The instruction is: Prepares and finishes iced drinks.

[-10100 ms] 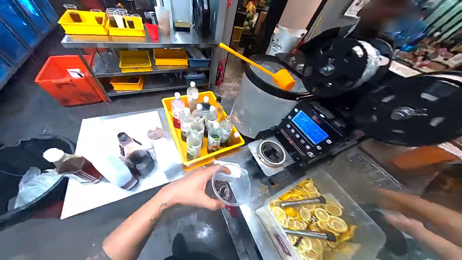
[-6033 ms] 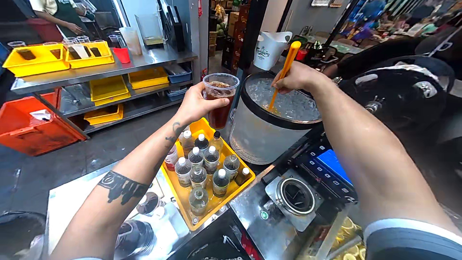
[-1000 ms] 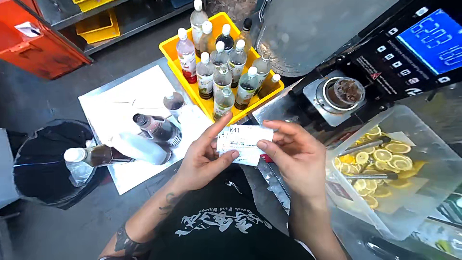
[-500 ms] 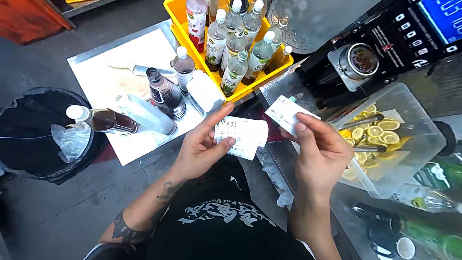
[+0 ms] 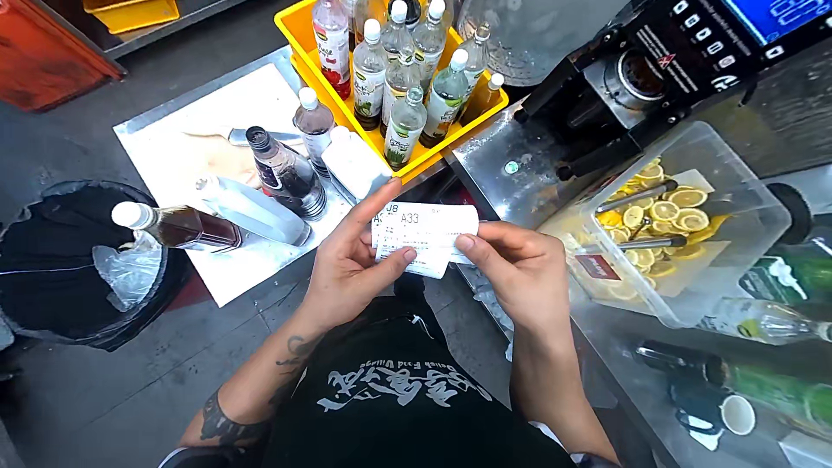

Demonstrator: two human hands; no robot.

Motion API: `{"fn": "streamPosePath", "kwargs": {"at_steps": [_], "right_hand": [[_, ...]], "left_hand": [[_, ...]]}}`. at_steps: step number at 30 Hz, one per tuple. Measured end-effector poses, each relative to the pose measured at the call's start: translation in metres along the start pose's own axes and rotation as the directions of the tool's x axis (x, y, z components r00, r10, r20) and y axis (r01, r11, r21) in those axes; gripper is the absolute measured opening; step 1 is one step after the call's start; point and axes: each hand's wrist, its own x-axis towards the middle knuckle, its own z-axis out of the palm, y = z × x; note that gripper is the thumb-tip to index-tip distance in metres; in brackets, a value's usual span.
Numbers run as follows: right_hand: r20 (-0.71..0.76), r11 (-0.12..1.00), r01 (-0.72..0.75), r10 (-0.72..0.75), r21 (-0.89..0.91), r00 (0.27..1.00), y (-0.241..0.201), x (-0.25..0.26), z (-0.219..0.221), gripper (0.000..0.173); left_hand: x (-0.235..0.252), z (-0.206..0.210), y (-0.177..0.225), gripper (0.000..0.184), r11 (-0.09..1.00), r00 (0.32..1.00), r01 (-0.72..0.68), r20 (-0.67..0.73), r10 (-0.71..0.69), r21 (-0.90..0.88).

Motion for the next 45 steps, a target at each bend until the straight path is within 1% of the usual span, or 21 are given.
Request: {"fn": "streamPosePath", "kwargs": {"at_steps": [6,11,14,17,19,22,27,29,33,38,43,45], "right_hand": [[-0.028,1.0,-0.008,0.008,0.002,1.0,0.002,-0.007,0.005,0.007],[-0.073,1.0,0.006,-0.005,0.013,0.997,0.001,-0.007,0.006,0.008],[-0.196,0.998,0.051,-0.041,0.045,0.98,0.0,-0.004,-0.001,0.008],[-0.356,0.983,0.108,-0.049,0.15,0.933,-0.004,0.001,-0.014,0.008],[-0.396,0.969,0.155,-0.068,0.191,0.916,-0.005,0.002,-0.022,0.007],[-0.401,0.963,0.184,-0.092,0.198,0.912,-0.005,-0.001,-0.024,0.011],[-0.391,0.971,0.159,-0.079,0.176,0.917,-0.002,-0.006,-0.016,0.015],[-0.384,0.974,0.146,-0.07,0.172,0.921,-0.001,-0.007,-0.016,0.016],[-0.366,0.979,0.127,-0.061,0.162,0.929,0.0,-0.008,-0.015,0.018],[-0.348,0.982,0.11,-0.05,0.154,0.936,0.0,-0.005,-0.007,0.018],[-0.309,0.983,0.109,-0.058,0.15,0.949,0.002,0.001,0.002,0.018],[-0.295,0.983,0.113,-0.067,0.145,0.953,0.002,0.004,0.006,0.019]], "left_hand": [[-0.008,-0.002,0.002,0.067,0.999,0.999,0.037,-0.016,-0.037,0.006],[-0.01,-0.006,0.003,0.064,1.0,1.0,0.0,-0.026,-0.001,-0.014],[-0.009,-0.008,0.003,0.065,1.0,0.999,-0.02,-0.032,0.02,-0.015],[-0.009,-0.011,0.003,0.069,0.999,0.999,-0.032,-0.021,0.031,-0.028],[-0.008,-0.014,0.002,0.072,0.998,1.0,-0.03,-0.001,0.03,-0.062],[-0.006,-0.016,0.003,0.077,0.995,1.0,-0.013,0.019,0.015,-0.103],[-0.004,-0.021,0.005,0.084,0.991,0.999,-0.014,0.028,0.018,-0.132],[-0.005,-0.023,0.005,0.081,0.991,0.999,-0.029,0.021,0.032,-0.132],[-0.007,-0.029,0.005,0.07,0.99,0.998,-0.064,0.005,0.066,-0.125],[-0.009,-0.039,0.006,0.063,0.995,0.999,-0.041,0.004,0.042,-0.087],[-0.011,-0.052,0.006,0.062,0.987,0.999,-0.016,0.032,0.022,-0.157],[-0.012,-0.058,0.006,0.061,0.975,0.998,0.002,0.059,0.011,-0.224]]}}
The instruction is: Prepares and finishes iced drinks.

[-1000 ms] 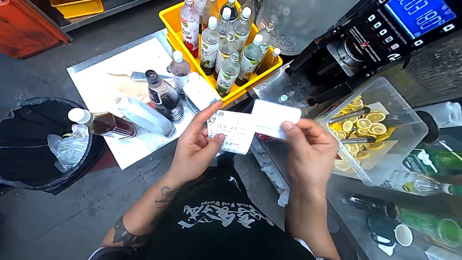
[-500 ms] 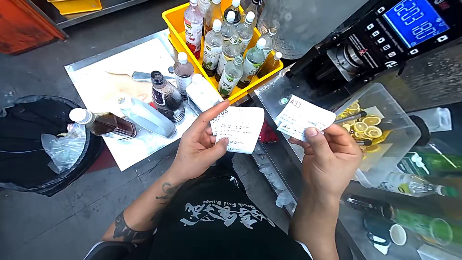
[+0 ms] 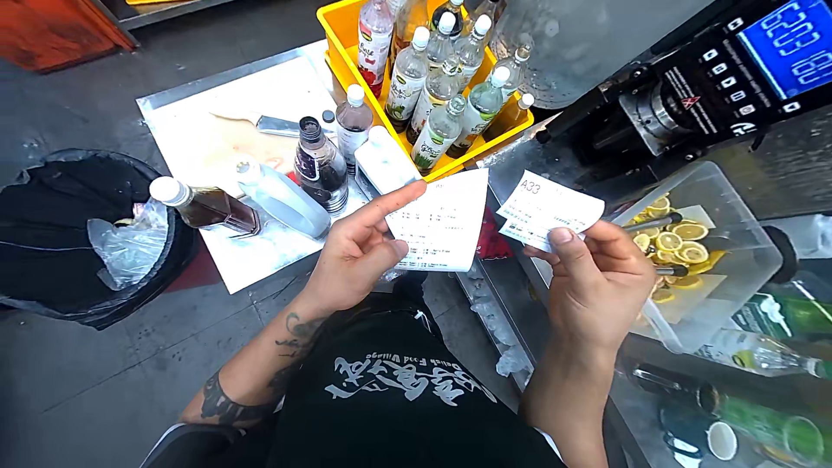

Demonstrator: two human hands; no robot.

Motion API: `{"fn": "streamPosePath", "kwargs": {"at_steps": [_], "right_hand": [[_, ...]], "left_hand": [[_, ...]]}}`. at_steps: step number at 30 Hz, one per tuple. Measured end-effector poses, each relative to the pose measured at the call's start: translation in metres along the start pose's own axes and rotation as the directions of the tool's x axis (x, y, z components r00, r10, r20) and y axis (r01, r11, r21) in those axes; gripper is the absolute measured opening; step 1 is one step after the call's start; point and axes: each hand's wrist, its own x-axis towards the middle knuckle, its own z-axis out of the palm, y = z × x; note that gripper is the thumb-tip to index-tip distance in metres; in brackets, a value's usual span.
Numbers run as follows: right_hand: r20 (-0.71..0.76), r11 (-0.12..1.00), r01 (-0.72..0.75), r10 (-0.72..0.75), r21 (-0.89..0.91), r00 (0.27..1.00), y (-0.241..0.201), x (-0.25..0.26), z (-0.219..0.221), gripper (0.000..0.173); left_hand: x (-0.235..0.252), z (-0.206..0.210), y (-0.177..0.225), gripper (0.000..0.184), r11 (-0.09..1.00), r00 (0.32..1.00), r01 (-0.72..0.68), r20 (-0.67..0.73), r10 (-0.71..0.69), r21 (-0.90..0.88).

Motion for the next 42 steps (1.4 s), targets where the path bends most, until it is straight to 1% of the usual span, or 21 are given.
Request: {"fn": "streamPosePath", "kwargs": {"at_steps": [3,5,8,16,24,34,42], "right_hand": [[0.025,1.0,0.007,-0.006,-0.009,1.0,0.001,0.003,0.005,0.019],[0.034,1.0,0.008,-0.008,-0.007,0.999,0.002,0.005,0.008,0.019],[0.053,1.0,0.004,-0.004,-0.005,0.999,0.002,0.006,0.012,0.019],[0.066,1.0,0.005,-0.004,-0.02,0.998,0.003,0.008,0.015,0.019],[0.052,1.0,0.003,-0.001,-0.026,0.999,0.005,0.006,0.011,0.018],[0.049,1.0,-0.017,0.017,-0.019,0.999,0.007,0.005,0.006,0.018],[0.046,0.999,-0.025,0.026,-0.019,0.999,0.008,0.004,0.002,0.019]], "left_hand": [[-0.001,-0.004,0.004,0.056,0.99,0.999,0.041,0.014,-0.04,-0.132],[-0.001,-0.007,0.006,0.058,0.971,0.995,0.091,0.045,-0.084,-0.222],[-0.002,-0.011,0.009,0.062,0.951,0.991,0.131,0.061,-0.118,-0.281],[-0.002,-0.012,0.011,0.064,0.953,0.99,0.139,0.054,-0.129,-0.271],[0.0,-0.012,0.009,0.064,0.944,0.988,0.15,0.088,-0.13,-0.295],[0.0,-0.009,0.009,0.067,0.94,0.985,0.17,0.076,-0.154,-0.295],[0.001,-0.008,0.006,0.065,0.931,0.984,0.178,0.067,-0.165,-0.317]]}}
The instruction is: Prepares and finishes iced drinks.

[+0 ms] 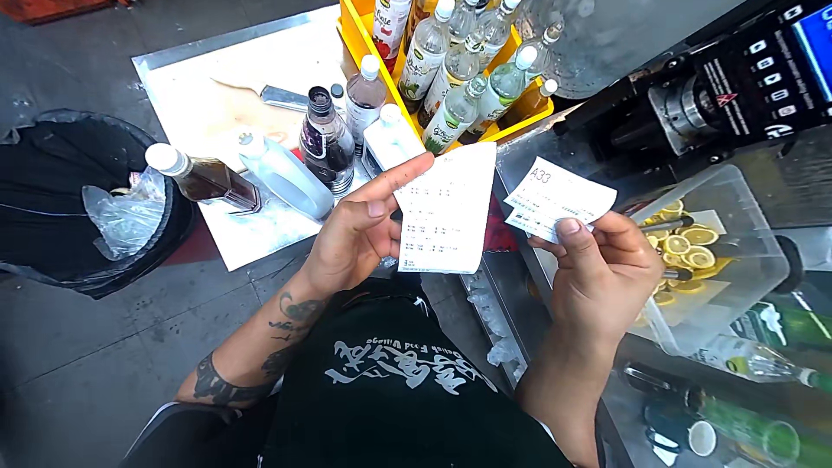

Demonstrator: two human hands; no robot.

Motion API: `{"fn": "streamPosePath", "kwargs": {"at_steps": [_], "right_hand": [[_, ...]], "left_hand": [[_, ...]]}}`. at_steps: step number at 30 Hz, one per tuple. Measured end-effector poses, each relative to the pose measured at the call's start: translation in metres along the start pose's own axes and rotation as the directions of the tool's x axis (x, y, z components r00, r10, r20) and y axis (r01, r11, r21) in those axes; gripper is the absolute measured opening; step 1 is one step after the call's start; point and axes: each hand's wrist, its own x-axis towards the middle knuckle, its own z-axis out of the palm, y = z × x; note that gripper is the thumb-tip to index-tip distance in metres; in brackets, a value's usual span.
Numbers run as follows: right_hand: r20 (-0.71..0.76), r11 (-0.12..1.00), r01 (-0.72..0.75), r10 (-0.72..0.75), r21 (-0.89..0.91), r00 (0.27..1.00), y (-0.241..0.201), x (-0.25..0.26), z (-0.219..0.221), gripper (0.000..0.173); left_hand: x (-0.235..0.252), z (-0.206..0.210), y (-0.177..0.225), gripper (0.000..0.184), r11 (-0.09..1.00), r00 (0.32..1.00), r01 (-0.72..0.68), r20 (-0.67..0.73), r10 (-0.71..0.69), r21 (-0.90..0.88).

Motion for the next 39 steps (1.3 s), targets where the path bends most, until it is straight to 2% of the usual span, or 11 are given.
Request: {"fn": "streamPosePath", "kwargs": {"at_steps": [28,30,34,39], "right_hand": [[-0.02,0.999,0.023,-0.023,0.023,1.0,-0.001,-0.002,0.002,0.018],[-0.014,0.996,0.033,-0.032,0.083,0.999,-0.004,-0.003,0.005,0.018],[0.036,0.982,0.059,-0.066,0.178,0.997,-0.011,-0.008,0.016,0.018],[0.108,0.983,0.008,-0.028,0.183,0.994,-0.013,-0.011,0.027,0.018]], "left_hand": [[-0.003,0.001,0.002,0.066,1.0,1.0,-0.002,-0.024,0.002,0.018],[-0.005,0.0,0.002,0.065,0.999,0.999,0.001,-0.043,0.001,0.054],[-0.005,0.0,-0.002,0.061,0.968,0.997,0.007,-0.073,0.012,0.252],[0.0,0.005,-0.013,0.059,0.932,0.996,-0.066,-0.036,0.085,0.356]]}}
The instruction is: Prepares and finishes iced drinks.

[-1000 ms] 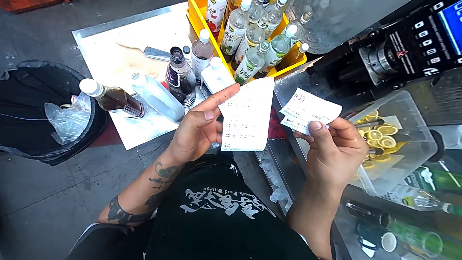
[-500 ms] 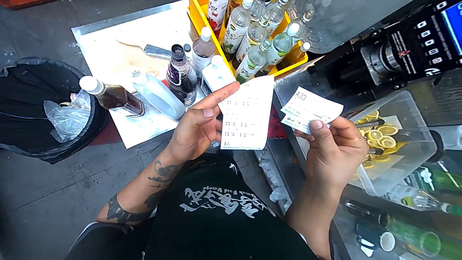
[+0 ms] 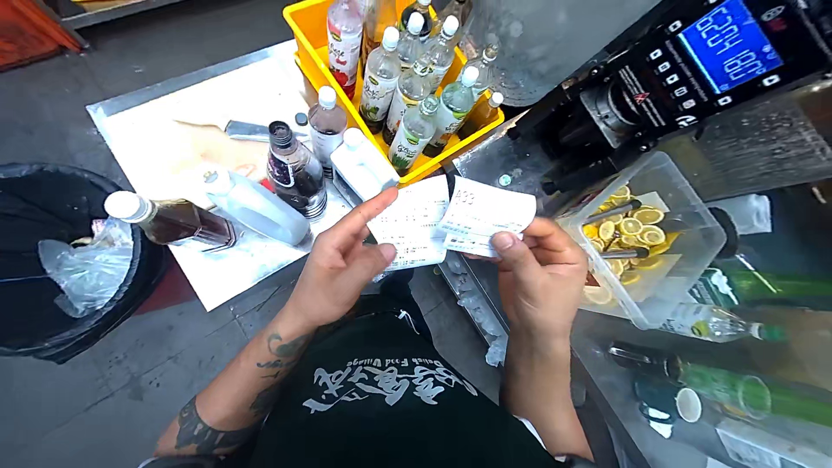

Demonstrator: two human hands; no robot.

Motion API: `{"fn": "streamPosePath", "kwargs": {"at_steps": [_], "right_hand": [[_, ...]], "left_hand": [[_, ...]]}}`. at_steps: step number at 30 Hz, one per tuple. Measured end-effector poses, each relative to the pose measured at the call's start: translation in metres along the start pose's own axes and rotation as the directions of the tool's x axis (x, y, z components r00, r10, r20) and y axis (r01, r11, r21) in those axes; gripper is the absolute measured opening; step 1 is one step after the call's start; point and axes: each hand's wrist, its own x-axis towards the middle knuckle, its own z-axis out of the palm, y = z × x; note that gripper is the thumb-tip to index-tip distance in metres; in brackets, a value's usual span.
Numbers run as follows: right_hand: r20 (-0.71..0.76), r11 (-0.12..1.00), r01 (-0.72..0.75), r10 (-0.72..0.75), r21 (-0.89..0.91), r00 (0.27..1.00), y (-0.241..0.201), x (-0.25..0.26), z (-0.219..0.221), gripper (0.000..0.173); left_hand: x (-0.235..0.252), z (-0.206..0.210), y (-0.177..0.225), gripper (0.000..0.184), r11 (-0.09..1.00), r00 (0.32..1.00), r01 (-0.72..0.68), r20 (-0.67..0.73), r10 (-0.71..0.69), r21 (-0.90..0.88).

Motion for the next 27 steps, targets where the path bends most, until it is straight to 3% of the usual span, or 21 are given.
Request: {"fn": "streamPosePath", "kwargs": {"at_steps": [9,19,27], "right_hand": [[0.045,0.998,-0.057,0.059,-0.032,0.997,0.003,0.002,0.004,0.016],[0.05,0.984,-0.096,0.105,-0.151,0.993,0.008,0.012,-0.02,0.018],[0.096,0.979,-0.149,0.163,-0.141,0.982,0.02,0.041,-0.06,0.023]], "left_hand": [[0.019,0.025,0.005,0.077,0.999,0.997,0.036,-0.073,-0.034,0.033],[0.049,0.036,-0.01,0.054,0.988,0.984,0.027,-0.176,-0.001,0.149],[0.089,0.042,-0.04,0.052,0.974,0.976,0.038,-0.217,0.012,0.224]]}}
